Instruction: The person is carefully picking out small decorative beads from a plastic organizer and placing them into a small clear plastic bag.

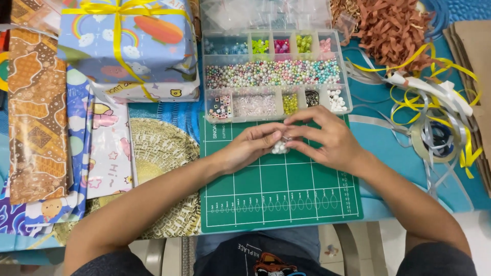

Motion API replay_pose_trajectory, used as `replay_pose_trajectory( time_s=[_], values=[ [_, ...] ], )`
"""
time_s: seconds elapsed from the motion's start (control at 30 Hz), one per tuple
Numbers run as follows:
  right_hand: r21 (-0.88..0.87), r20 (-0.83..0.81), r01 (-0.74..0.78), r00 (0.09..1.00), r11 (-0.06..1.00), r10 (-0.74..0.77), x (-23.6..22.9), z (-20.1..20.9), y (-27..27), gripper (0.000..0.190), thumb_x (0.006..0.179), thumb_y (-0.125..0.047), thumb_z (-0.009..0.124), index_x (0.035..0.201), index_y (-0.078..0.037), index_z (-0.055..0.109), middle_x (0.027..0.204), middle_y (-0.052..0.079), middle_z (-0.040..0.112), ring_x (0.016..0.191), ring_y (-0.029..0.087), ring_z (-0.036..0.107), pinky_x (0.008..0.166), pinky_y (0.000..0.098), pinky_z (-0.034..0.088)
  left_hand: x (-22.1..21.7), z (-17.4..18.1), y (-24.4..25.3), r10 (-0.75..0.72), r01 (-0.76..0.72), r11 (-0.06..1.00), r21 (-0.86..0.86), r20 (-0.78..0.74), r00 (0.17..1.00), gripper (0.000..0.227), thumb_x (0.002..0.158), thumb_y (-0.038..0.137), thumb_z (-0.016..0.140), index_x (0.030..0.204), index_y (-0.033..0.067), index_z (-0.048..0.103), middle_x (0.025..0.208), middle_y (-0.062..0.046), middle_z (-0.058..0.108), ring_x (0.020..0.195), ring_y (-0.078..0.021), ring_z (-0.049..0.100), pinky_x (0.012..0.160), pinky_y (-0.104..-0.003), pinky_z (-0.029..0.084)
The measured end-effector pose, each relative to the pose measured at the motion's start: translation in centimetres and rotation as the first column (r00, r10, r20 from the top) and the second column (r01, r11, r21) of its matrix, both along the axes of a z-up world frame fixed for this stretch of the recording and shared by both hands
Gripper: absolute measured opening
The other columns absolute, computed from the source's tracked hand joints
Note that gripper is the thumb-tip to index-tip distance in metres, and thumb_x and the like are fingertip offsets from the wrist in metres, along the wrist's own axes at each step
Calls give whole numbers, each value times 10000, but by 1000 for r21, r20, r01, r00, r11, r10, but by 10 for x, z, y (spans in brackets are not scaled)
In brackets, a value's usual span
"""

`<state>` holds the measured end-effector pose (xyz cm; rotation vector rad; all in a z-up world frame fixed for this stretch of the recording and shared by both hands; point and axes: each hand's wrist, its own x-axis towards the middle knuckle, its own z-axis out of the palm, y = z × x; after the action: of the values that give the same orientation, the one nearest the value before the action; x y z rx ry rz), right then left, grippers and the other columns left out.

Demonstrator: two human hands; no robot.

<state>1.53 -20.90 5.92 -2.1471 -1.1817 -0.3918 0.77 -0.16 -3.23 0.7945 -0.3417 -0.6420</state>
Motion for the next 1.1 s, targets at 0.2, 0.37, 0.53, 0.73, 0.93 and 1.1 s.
replay_pose_trajectory(
  time_s=[0.2,0.37,0.53,0.73,0.93,1.1],
  values=[
    [100,-218,205,959,974,-179,-1,-3,-18,98,917,-176,796,954,-94,759,1113,71,689,1011,298,692,892,424,548,-12,39,-1,62,-77,991,113,128,990,441,956,87,684,1346,-76,558,1260,-217,662,1141,-299,670,1008,-438,568],
    [106,-277,183,949,977,-148,-9,1,-7,93,912,-153,796,916,-74,748,1050,75,695,964,288,705,863,406,552,-15,40,-3,96,-107,987,118,98,991,349,983,86,655,1291,-66,593,1192,-194,706,1069,-269,709,936,-401,615],
    [101,-335,181,932,978,-138,-13,9,-2,65,927,-123,768,940,-61,758,1037,88,709,919,273,707,829,400,558,-19,36,-6,129,-152,972,182,132,983,341,923,50,725,1232,-60,632,1113,-152,745,997,-199,726,885,-339,637],
    [95,-445,170,889,981,-111,-15,9,-3,70,914,-86,754,972,-53,730,1025,101,739,920,275,721,812,398,556,-20,33,-7,118,-149,966,210,154,981,309,936,56,711,1211,-69,640,1103,-212,747,952,-230,746,846,-363,648],
    [95,-456,174,883,980,-113,-15,15,-1,46,920,-76,752,946,-47,726,1005,102,746,867,257,711,772,375,557,-22,39,-5,113,-160,956,247,194,975,284,960,70,689,1216,-47,647,1060,-177,757,945,-171,726,874,-344,631],
    [81,-421,173,899,982,-124,-18,16,0,90,876,-64,794,934,-57,726,988,89,755,858,248,717,760,360,565,-23,42,-5,104,-171,941,293,232,967,254,932,83,718,1168,13,652,999,-100,773,923,-85,701,885,-262,607]
  ],
)
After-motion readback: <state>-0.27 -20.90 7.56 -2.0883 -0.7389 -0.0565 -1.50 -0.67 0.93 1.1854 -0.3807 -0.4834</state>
